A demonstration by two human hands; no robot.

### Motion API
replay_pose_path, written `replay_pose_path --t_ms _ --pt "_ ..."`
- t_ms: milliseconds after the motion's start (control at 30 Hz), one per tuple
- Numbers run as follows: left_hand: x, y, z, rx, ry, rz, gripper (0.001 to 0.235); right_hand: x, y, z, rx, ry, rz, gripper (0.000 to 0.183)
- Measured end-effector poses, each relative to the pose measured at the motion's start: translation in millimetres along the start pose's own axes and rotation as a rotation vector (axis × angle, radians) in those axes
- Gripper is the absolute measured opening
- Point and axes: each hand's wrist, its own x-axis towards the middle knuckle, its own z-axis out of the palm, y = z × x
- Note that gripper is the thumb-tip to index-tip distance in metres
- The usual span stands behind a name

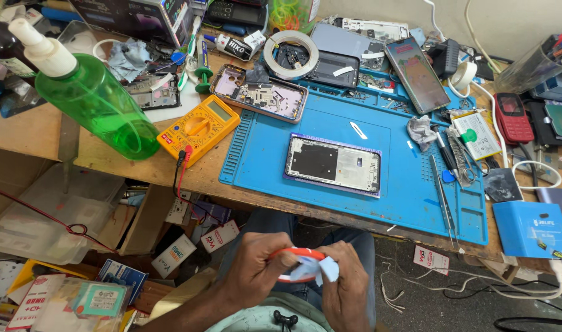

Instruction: The person is repairing a mobile phone by cleaning the internal frame with a cloth and applying adhesive tape to the edges. They use tweezers to adjust components and a roll of red tape to seal the frame.

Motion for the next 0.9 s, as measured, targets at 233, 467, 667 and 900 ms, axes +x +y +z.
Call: replay_pose_path --t_ms 233,467,667,900 --pt "16 20 -12 0.000 -0.039 0.061 0.044 13 0 -6 -0.162 0.017 -0.108 0.007" --pt "15 3 -7 0.085 0.064 0.066 0.041 -3 12 9 0.112 0.112 0.087 0.016" --pt "14 -13 31 -0.630 0.425 -0.045 0.045 -14 17 38 0.494 0.258 0.477 0.020" --pt "33 6 -23 0.070 -0.137 -0.023 0.047 8 22 -19 -0.120 -0.052 -0.124 0.012"
